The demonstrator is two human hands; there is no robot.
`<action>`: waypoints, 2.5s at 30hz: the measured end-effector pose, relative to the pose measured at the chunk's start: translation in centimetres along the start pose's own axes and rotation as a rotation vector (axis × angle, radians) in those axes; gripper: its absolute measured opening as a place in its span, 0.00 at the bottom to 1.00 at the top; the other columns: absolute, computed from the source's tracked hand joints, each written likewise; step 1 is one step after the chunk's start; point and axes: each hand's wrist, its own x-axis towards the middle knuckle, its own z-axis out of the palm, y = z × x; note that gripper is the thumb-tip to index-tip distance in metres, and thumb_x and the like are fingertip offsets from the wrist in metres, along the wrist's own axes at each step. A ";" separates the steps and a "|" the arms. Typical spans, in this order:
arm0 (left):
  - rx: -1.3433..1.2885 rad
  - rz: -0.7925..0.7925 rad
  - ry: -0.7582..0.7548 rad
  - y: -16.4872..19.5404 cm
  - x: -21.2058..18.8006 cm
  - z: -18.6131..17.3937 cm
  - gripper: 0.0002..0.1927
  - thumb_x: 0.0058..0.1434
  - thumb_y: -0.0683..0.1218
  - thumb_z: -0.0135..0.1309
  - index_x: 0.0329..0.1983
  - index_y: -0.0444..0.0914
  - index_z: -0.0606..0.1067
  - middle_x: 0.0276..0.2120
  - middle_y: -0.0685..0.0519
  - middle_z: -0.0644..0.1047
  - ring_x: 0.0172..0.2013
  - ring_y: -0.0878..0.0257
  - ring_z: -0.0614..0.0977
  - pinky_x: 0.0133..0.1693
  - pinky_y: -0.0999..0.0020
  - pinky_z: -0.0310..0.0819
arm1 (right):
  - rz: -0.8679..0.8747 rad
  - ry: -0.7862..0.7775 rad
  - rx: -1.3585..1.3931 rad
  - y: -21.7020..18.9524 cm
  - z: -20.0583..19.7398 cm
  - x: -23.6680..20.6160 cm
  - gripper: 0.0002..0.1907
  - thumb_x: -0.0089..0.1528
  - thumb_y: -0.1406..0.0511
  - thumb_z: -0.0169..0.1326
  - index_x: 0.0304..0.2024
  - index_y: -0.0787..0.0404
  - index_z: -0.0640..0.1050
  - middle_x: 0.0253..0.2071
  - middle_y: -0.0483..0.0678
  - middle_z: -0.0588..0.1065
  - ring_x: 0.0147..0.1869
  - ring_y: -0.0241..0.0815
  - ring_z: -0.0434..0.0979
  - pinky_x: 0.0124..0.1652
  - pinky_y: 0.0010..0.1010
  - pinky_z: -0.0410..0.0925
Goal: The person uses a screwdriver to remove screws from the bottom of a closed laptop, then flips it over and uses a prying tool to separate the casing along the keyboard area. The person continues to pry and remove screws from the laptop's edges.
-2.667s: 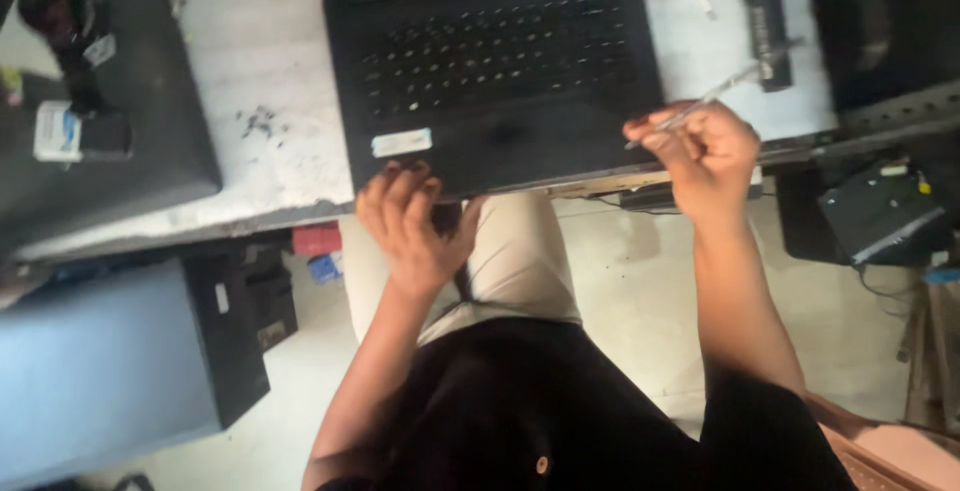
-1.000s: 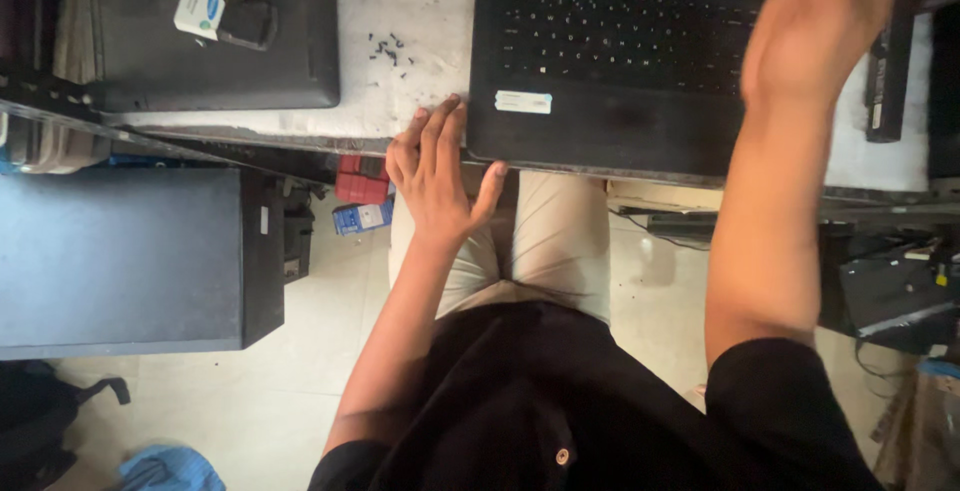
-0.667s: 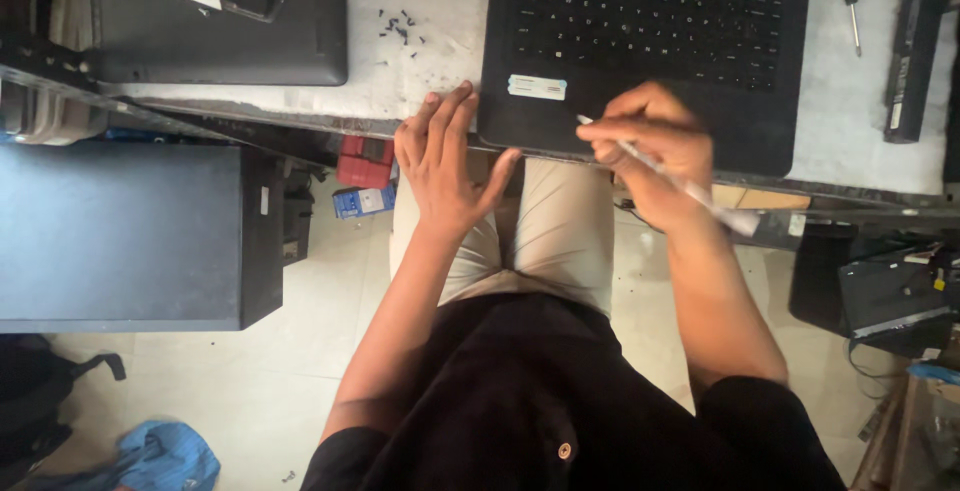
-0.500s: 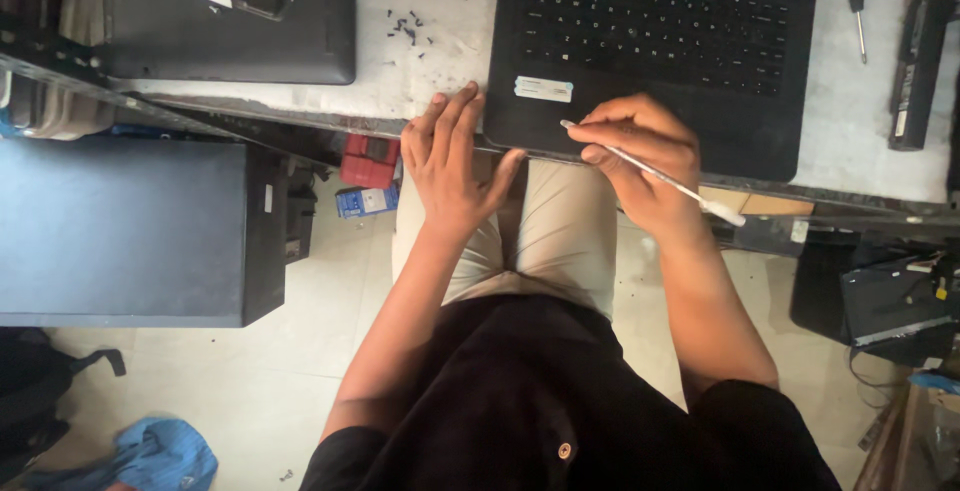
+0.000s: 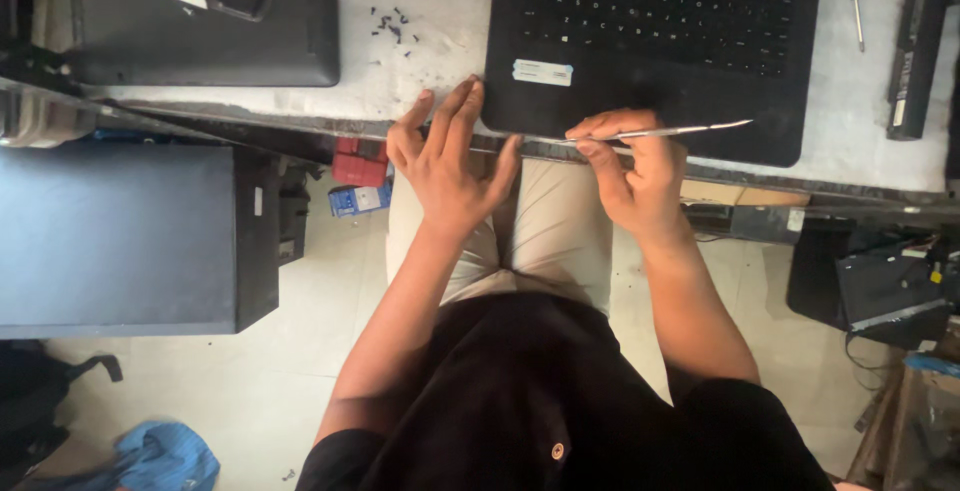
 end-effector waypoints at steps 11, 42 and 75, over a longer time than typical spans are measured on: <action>0.038 0.018 -0.034 -0.9 -0.3 0.7 0.31 0.63 0.61 0.60 0.64 0.41 0.75 0.62 0.58 0.76 0.64 0.52 0.67 0.65 0.55 0.51 | -0.076 0.007 -0.084 1.2 0.6 0.4 0.07 0.71 0.75 0.55 0.45 0.67 0.69 0.41 0.56 0.79 0.47 0.46 0.84 0.56 0.37 0.78; 0.096 0.108 0.014 -1.3 -1.5 2.9 0.32 0.68 0.63 0.57 0.65 0.38 0.73 0.63 0.51 0.76 0.68 0.51 0.63 0.66 0.49 0.50 | -0.302 0.253 -0.214 5.9 -2.9 -4.1 0.14 0.64 0.81 0.54 0.44 0.64 0.65 0.39 0.58 0.78 0.43 0.52 0.82 0.52 0.45 0.77; 0.124 0.141 0.057 -2.0 -2.5 4.4 0.31 0.71 0.64 0.53 0.62 0.36 0.74 0.60 0.51 0.77 0.68 0.52 0.63 0.66 0.50 0.50 | 0.046 -0.301 -0.197 2.0 -7.3 1.0 0.07 0.67 0.78 0.56 0.43 0.66 0.72 0.41 0.54 0.80 0.52 0.51 0.85 0.55 0.37 0.78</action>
